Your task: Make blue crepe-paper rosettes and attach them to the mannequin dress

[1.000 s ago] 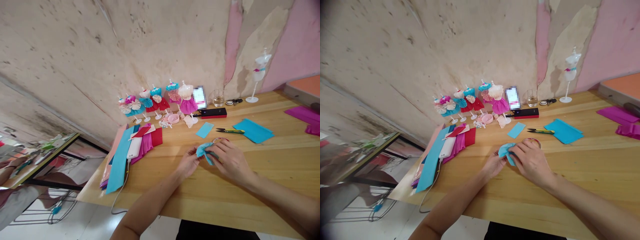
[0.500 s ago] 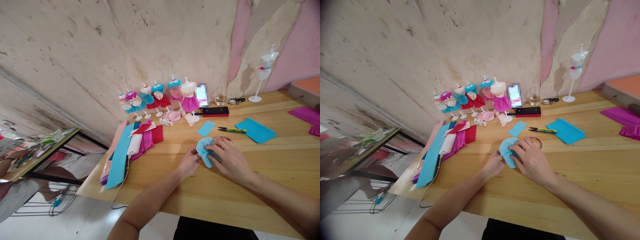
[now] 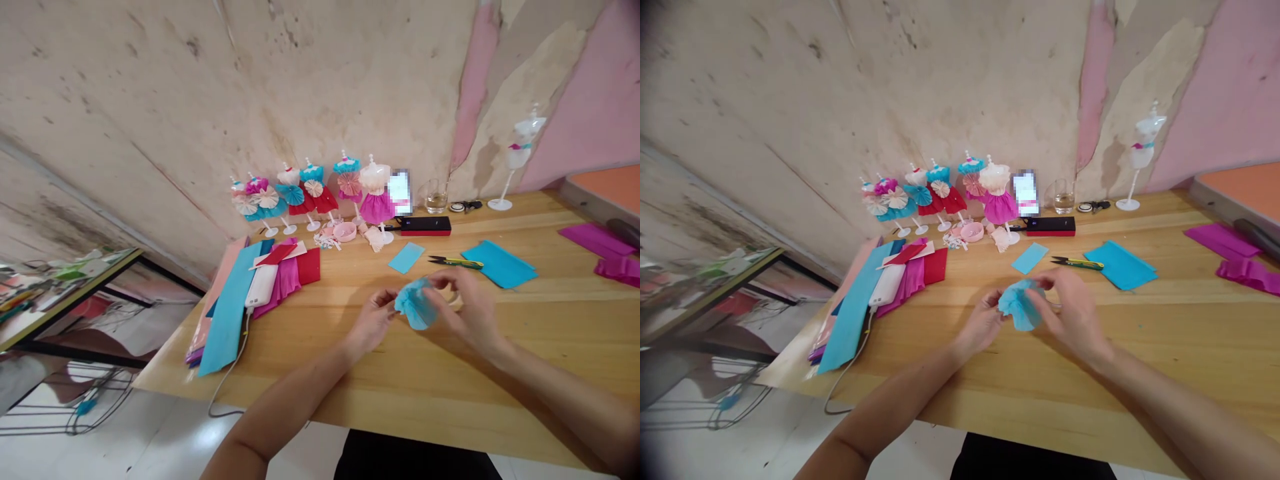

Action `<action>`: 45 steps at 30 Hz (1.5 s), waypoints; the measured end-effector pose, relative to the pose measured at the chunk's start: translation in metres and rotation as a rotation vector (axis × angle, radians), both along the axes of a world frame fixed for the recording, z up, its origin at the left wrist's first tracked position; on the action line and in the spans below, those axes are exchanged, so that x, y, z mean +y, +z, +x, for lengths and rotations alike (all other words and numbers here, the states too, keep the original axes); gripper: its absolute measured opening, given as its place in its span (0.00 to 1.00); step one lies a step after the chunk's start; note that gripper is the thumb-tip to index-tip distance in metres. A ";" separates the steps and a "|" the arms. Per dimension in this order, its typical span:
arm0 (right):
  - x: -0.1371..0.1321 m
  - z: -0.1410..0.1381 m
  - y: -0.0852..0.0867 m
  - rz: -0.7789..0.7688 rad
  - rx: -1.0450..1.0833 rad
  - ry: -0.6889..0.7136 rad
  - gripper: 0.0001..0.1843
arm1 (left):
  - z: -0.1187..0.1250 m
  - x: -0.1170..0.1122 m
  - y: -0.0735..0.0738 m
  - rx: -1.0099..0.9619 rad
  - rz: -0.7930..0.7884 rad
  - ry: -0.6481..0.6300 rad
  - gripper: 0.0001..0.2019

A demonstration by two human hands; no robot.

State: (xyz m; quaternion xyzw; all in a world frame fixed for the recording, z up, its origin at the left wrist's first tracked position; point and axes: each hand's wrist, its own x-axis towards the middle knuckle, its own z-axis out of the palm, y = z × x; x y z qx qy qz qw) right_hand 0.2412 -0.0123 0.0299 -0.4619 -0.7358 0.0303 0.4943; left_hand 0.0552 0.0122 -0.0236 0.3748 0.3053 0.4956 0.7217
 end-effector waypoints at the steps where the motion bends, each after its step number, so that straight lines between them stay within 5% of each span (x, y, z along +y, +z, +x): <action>1: 0.002 0.004 0.004 -0.002 0.088 -0.042 0.10 | -0.001 0.002 -0.001 -0.028 -0.015 0.012 0.13; 4: 0.009 0.008 0.010 -0.067 0.295 -0.078 0.15 | -0.003 0.006 -0.002 -0.095 -0.042 0.029 0.13; 8: 0.012 0.002 -0.003 -0.314 0.344 0.154 0.23 | -0.002 0.004 0.003 0.019 0.059 0.045 0.13; 12: 0.015 0.008 -0.007 -0.397 0.199 0.360 0.30 | -0.007 -0.004 0.018 0.444 0.447 0.045 0.10; 16: 0.020 0.024 0.015 -0.320 0.189 0.543 0.23 | -0.014 -0.005 0.024 0.780 0.886 0.164 0.09; 20: 0.016 0.015 0.022 -0.240 -0.085 0.407 0.12 | -0.017 -0.001 0.018 0.925 1.099 0.199 0.10; 25: 0.009 -0.005 0.000 -0.105 -0.300 0.236 0.05 | -0.017 -0.001 0.016 0.949 1.153 0.211 0.10; 34: 0.011 -0.007 -0.007 -0.080 -0.268 0.239 0.07 | -0.018 -0.005 0.022 0.929 1.160 0.227 0.09; 45: 0.006 -0.012 -0.011 -0.008 -0.162 0.220 0.10 | -0.013 -0.015 0.028 0.725 0.860 0.281 0.12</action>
